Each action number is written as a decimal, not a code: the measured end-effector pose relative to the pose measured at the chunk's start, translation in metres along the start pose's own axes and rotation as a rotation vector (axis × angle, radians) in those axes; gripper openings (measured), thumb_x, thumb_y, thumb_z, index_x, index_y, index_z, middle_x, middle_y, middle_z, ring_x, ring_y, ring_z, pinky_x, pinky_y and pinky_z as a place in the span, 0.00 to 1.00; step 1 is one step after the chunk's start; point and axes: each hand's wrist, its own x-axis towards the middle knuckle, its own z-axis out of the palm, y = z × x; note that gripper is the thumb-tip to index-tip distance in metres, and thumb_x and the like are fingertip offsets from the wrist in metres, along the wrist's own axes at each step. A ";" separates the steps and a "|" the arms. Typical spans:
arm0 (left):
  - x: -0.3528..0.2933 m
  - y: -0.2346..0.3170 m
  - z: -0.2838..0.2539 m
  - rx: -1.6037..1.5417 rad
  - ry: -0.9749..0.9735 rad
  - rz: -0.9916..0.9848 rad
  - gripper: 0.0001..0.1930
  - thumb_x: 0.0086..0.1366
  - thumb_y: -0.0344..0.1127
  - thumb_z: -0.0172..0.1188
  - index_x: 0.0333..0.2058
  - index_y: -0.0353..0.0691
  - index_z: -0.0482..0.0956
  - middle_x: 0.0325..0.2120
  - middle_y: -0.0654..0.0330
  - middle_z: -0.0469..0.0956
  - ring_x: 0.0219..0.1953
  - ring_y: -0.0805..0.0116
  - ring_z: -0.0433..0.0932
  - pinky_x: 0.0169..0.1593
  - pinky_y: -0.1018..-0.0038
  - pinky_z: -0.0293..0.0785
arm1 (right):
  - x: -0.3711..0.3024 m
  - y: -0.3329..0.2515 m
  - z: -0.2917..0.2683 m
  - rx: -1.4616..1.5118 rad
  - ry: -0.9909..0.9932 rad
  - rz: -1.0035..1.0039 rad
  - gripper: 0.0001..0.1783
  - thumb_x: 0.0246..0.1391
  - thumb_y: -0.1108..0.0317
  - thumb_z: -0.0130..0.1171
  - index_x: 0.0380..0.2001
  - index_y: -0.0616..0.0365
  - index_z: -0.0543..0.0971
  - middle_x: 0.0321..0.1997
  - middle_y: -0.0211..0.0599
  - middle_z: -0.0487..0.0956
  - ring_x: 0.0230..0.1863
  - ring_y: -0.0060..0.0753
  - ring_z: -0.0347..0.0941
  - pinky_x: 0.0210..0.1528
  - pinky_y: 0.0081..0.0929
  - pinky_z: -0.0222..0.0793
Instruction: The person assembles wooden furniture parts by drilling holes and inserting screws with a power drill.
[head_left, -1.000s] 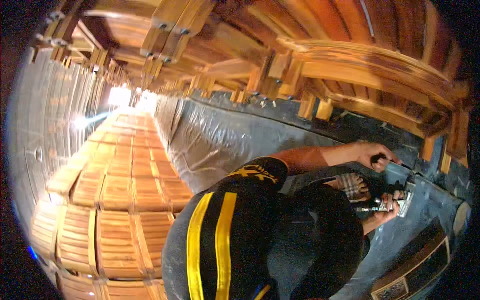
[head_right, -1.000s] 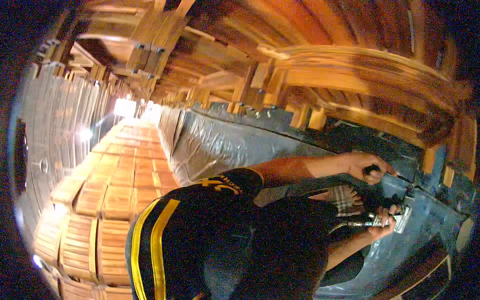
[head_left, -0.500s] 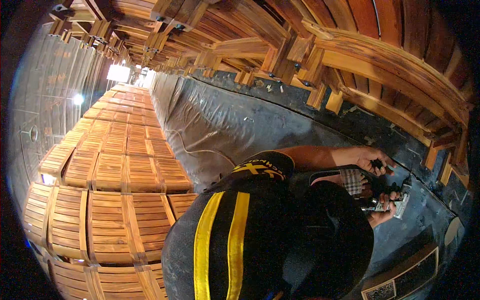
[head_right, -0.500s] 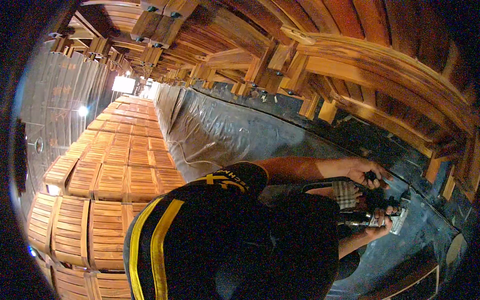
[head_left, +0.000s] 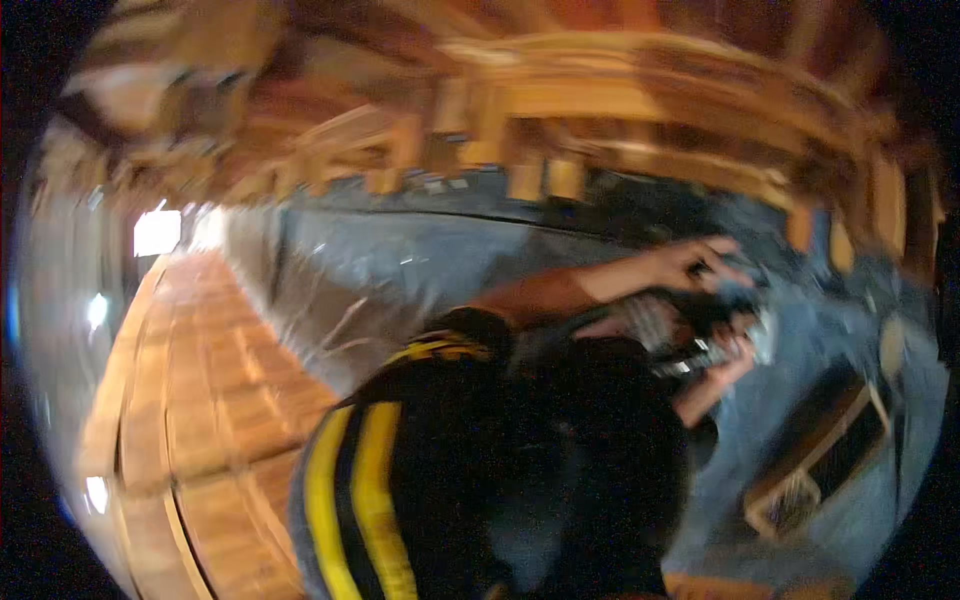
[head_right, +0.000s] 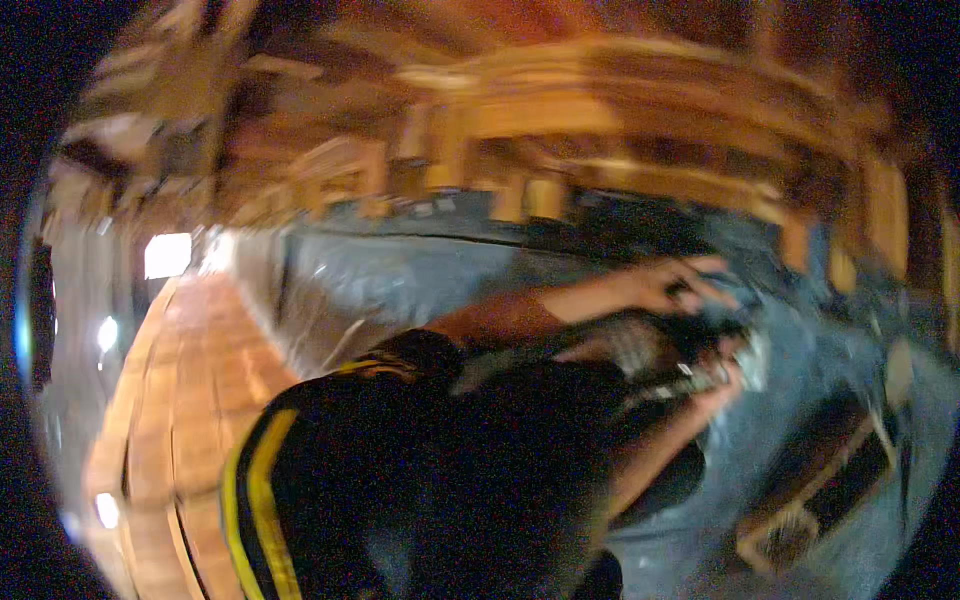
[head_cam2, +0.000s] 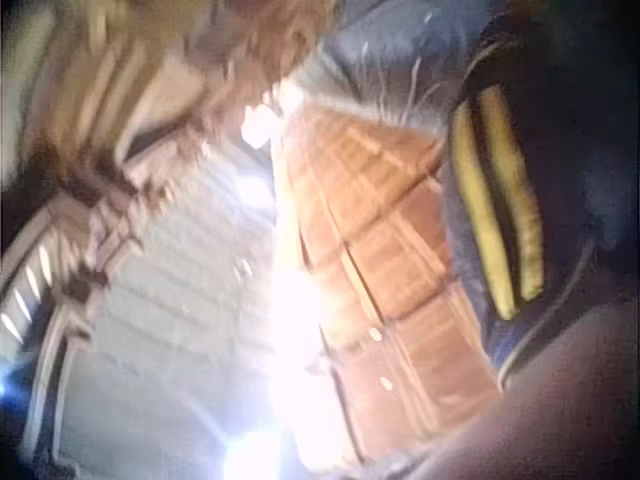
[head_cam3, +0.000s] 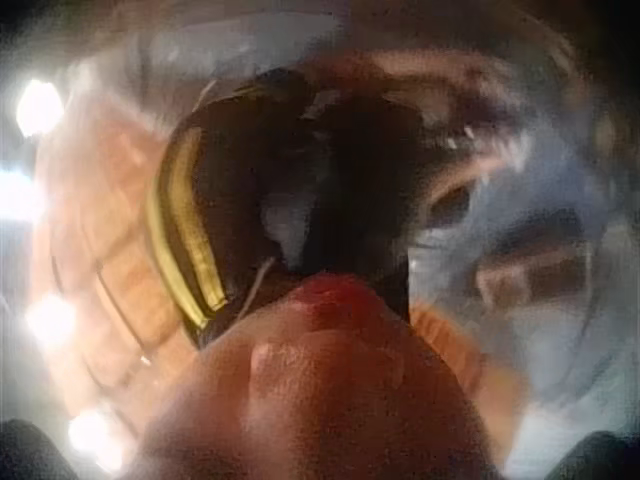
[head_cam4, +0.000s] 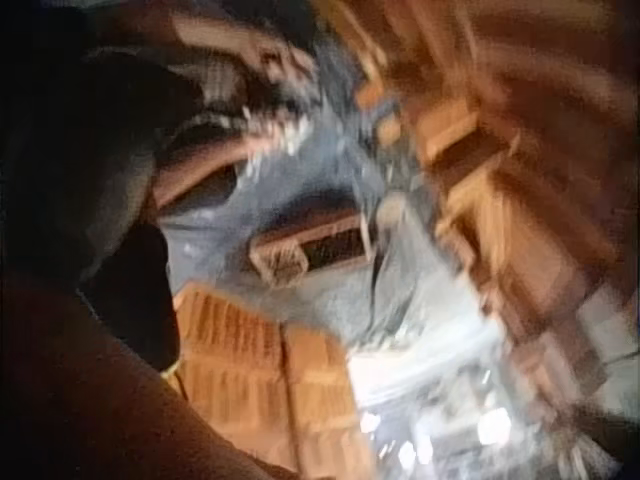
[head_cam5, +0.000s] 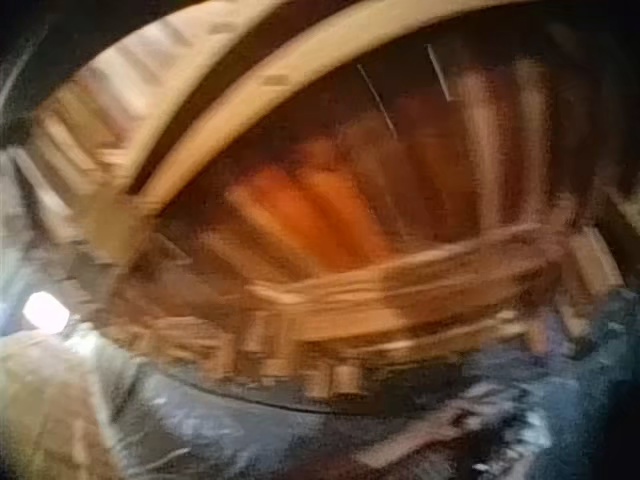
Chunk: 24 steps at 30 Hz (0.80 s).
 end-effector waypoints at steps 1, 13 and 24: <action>-0.003 -0.004 -0.001 0.081 0.081 0.001 0.19 0.58 0.36 0.55 0.50 0.56 0.79 0.60 0.45 0.62 0.59 0.53 0.64 0.59 0.60 0.62 | -0.006 0.002 0.007 -0.031 -0.040 -0.024 0.18 0.38 0.69 0.54 0.36 0.66 0.75 0.37 0.46 0.78 0.31 0.42 0.76 0.34 0.34 0.77; -0.012 -0.057 -0.018 -1.504 0.098 -0.494 0.32 0.51 0.21 0.44 0.59 0.30 0.61 0.39 0.50 0.71 0.31 0.68 0.69 0.34 0.74 0.72 | -0.105 -0.049 0.099 0.217 -0.167 -0.005 0.22 0.34 0.76 0.51 0.40 0.56 0.69 0.28 0.34 0.68 0.10 0.20 0.53 0.16 0.23 0.59; -0.013 -0.061 -0.027 -1.079 -0.085 -0.685 0.20 0.62 0.29 0.44 0.53 0.33 0.69 0.35 0.50 0.76 0.29 0.69 0.72 0.29 0.76 0.69 | -0.135 -0.023 0.086 0.275 -0.157 0.057 0.25 0.35 0.78 0.49 0.44 0.57 0.69 0.30 0.38 0.71 0.10 0.20 0.54 0.14 0.18 0.56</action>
